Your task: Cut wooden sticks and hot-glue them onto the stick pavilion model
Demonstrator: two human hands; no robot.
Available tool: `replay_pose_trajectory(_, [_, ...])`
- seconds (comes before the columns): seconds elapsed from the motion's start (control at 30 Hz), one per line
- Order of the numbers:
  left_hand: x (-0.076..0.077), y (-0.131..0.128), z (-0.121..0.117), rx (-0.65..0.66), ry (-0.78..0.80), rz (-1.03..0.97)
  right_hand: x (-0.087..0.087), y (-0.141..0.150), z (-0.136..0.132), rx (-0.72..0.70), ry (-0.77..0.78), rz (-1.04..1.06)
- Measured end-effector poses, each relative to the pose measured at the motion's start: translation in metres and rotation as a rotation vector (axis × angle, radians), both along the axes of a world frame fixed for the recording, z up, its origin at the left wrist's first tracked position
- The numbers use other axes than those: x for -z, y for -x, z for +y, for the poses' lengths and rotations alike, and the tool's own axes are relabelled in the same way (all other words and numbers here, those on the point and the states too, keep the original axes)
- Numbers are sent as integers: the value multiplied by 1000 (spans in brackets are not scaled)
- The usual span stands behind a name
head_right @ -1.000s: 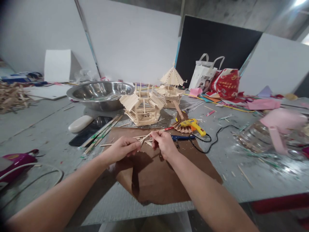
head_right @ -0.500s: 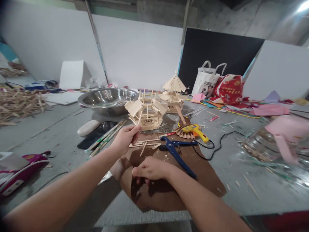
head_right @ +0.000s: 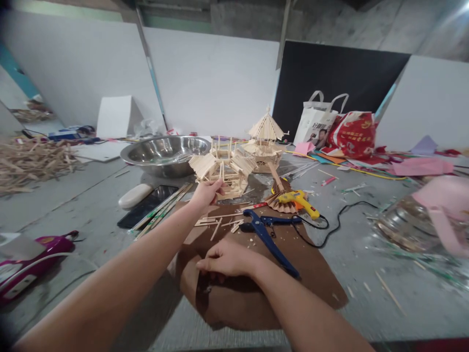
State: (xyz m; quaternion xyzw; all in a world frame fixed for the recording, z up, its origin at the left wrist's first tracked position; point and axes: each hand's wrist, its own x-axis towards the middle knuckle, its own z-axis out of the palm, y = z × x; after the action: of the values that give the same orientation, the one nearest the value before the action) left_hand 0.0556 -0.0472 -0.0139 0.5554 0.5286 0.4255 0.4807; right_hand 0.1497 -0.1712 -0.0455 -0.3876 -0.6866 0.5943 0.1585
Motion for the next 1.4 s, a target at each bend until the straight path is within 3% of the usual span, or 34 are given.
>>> replay_pose_trajectory(0.27, [-4, 6, -1, 42, 21, 25, 7, 0, 2, 37, -25, -1])
replay_pose_trajectory(0.33, [-2, 15, -7, 48, -31, 65, 8, -4, 7, 158, -138, -42])
replay_pose_trajectory(0.47, [2, 37, -26, 79, -106, 280, 9, -20, 23, 477, -565, -215])
replay_pose_trajectory(0.53, [1, 48, -34, 125, -138, 451, 10, -27, 29, 556, -648, -322])
replay_pose_trajectory(0.7, [8, 62, -40, 183, -320, 967, 10, -31, 30, 486, -755, -507])
replay_pose_trajectory(0.83, [16, 63, -37, 174, -299, 1227, 7, -30, 25, 417, -769, -620])
replay_pose_trajectory(1.0, [11, 52, -51, 205, -296, 1293, 4, -35, 27, 497, -800, -673])
replay_pose_trajectory(1.17, [10, 35, -71, 356, -282, 1344, 5, -39, 30, 526, -813, -684])
replay_pose_trajectory(1.4, [12, 41, -65, 425, -303, 1346, 4, -42, 31, 557, -827, -661])
